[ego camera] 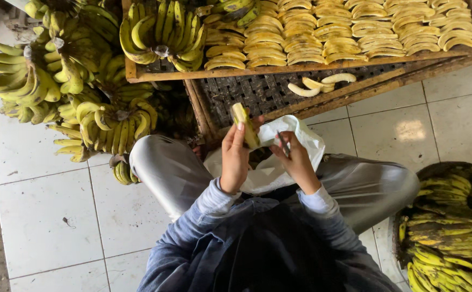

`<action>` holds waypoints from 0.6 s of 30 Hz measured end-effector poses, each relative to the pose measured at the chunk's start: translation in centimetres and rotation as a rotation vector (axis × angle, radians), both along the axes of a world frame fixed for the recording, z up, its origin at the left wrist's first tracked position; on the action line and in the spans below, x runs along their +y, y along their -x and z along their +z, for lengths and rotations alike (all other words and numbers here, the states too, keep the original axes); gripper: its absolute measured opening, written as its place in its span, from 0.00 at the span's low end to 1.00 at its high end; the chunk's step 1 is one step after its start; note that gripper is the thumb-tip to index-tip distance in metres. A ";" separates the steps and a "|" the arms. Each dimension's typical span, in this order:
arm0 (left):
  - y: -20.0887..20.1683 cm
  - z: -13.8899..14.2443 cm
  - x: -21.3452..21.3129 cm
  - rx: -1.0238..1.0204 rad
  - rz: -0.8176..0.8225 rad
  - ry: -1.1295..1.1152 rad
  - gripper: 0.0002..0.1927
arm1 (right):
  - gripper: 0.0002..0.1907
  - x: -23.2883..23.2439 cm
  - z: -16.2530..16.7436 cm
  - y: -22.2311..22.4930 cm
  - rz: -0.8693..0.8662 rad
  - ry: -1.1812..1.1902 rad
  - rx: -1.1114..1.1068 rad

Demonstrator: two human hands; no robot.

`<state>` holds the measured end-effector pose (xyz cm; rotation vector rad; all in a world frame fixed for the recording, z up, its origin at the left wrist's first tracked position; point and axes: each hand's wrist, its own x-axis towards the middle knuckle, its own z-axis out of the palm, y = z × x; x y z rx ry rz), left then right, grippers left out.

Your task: The person sits on the floor peeling bananas with a small knife, cutting the peel and pulling it off by hand. They place each peeled banana on a slatted wooden tray and drop the peels into a plastic bag at their lap, repeating for many bananas.

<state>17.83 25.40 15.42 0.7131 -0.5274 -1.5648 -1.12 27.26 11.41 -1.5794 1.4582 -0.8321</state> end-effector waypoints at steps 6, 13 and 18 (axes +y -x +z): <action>3.5 -1.3 0.2 0.065 -0.005 0.051 0.26 | 0.15 -1.8 6.5 -4.0 -0.040 0.442 0.012; 3.0 -2.2 -1.0 0.190 -0.001 0.059 0.25 | 0.08 -2.4 4.6 -5.4 -0.179 0.517 -0.049; 1.7 -5.4 -3.6 0.348 -0.152 -0.075 0.21 | 0.12 -3.6 3.2 -3.7 -0.229 -0.113 -0.519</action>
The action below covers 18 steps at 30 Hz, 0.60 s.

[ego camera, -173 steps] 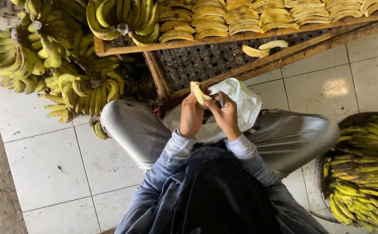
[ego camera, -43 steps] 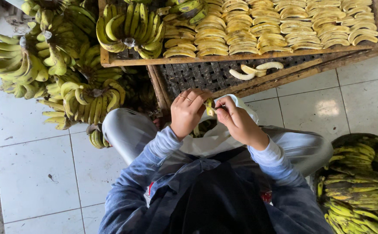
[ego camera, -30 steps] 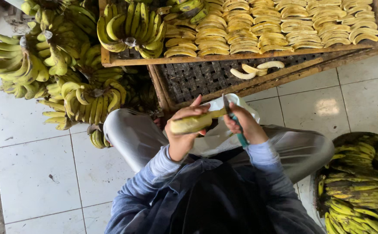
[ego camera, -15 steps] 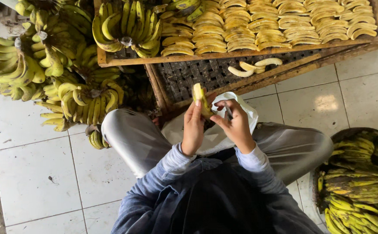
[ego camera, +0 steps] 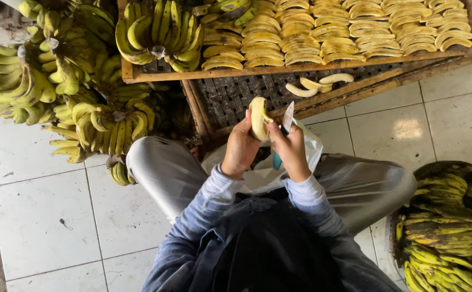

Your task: The person sits on the floor peeling bananas with a small knife, cutting the peel and pulling it off by hand. They place each peeled banana on a slatted wooden tray and drop the peels into a plastic bag at their lap, repeating for many bananas.

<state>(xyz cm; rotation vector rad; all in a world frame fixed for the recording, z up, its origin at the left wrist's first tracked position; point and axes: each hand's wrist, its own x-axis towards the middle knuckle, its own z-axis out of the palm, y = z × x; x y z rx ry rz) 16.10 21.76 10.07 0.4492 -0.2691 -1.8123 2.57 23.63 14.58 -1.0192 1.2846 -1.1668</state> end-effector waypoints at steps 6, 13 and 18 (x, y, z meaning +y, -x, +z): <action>0.1 -0.9 -1.9 -0.331 0.099 0.070 0.16 | 0.12 -0.6 -1.1 -0.1 -0.089 0.189 0.311; -0.6 2.2 -0.5 -0.970 0.174 0.455 0.33 | 0.11 -0.2 -2.3 0.2 -0.024 0.461 0.528; -3.1 2.6 -1.5 -0.848 -0.057 0.614 0.31 | 0.13 -0.8 -1.8 1.0 0.060 0.142 0.265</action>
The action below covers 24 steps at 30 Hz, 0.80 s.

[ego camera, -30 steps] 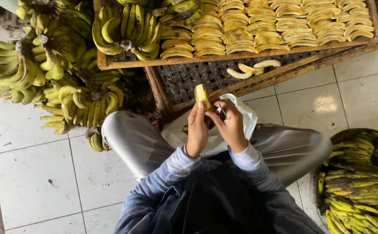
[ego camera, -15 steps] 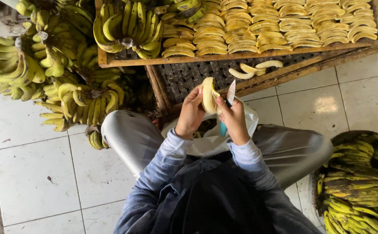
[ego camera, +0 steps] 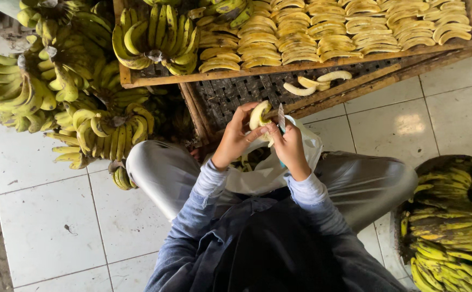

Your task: The person sits on the floor peeling bananas with a small knife, cutting the peel and pulling it off by hand. They place each peeled banana on a slatted wooden tray and drop the peels into a plastic bag at their lap, repeating for many bananas.

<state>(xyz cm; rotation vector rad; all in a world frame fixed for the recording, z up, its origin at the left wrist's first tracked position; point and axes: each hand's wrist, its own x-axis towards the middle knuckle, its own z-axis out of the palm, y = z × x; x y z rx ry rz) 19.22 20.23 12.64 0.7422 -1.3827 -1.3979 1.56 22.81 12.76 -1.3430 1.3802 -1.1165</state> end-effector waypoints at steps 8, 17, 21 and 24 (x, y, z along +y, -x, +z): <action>1.0 -2.2 0.4 0.249 -0.033 -0.045 0.25 | 0.15 0.8 2.7 0.2 0.027 -0.127 -0.336; 2.0 -1.8 -0.1 0.680 -0.006 -0.307 0.23 | 0.14 0.9 2.1 3.2 -0.029 -0.284 -0.813; 1.0 -3.0 -0.3 0.493 0.289 -0.354 0.25 | 0.13 2.7 1.0 5.7 0.022 -0.135 -0.685; -0.5 -4.8 -0.7 0.323 0.439 -0.334 0.24 | 0.14 2.8 -0.2 6.7 0.263 -0.027 -0.163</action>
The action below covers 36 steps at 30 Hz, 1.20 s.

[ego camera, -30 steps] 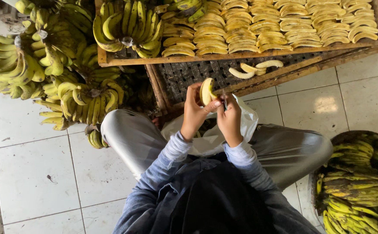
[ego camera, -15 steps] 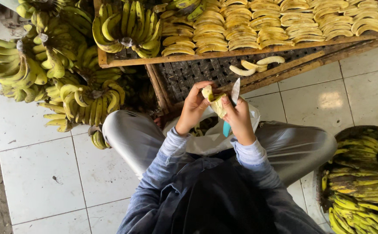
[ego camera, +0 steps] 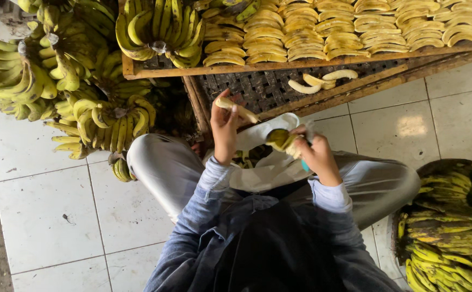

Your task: The person sits on the floor peeling bananas with a small knife, cutting the peel and pulling it off by hand. They place each peeled banana on a slatted wooden tray and drop the peels into a plastic bag at their lap, repeating for many bananas.

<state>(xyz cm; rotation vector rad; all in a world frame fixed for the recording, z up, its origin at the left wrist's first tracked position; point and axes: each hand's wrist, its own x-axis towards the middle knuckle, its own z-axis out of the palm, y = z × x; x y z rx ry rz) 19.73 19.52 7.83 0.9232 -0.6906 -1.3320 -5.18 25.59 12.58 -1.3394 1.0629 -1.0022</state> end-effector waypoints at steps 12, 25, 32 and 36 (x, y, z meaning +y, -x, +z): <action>2.8 -3.9 -3.4 -0.450 -0.633 0.143 0.24 | 0.14 -6.5 -7.3 -3.2 -0.143 0.000 0.227; -9.7 -6.2 -22.3 -2.155 0.122 0.053 0.34 | 0.19 -22.1 -9.9 7.0 -0.011 0.093 1.098; -10.0 -6.7 -20.9 -1.952 0.197 0.139 0.25 | 0.18 -19.6 -11.0 5.7 -0.264 0.309 0.820; -10.7 -6.3 -18.5 -1.252 0.462 0.320 0.28 | 0.18 -17.4 -9.6 4.1 -0.335 0.343 0.562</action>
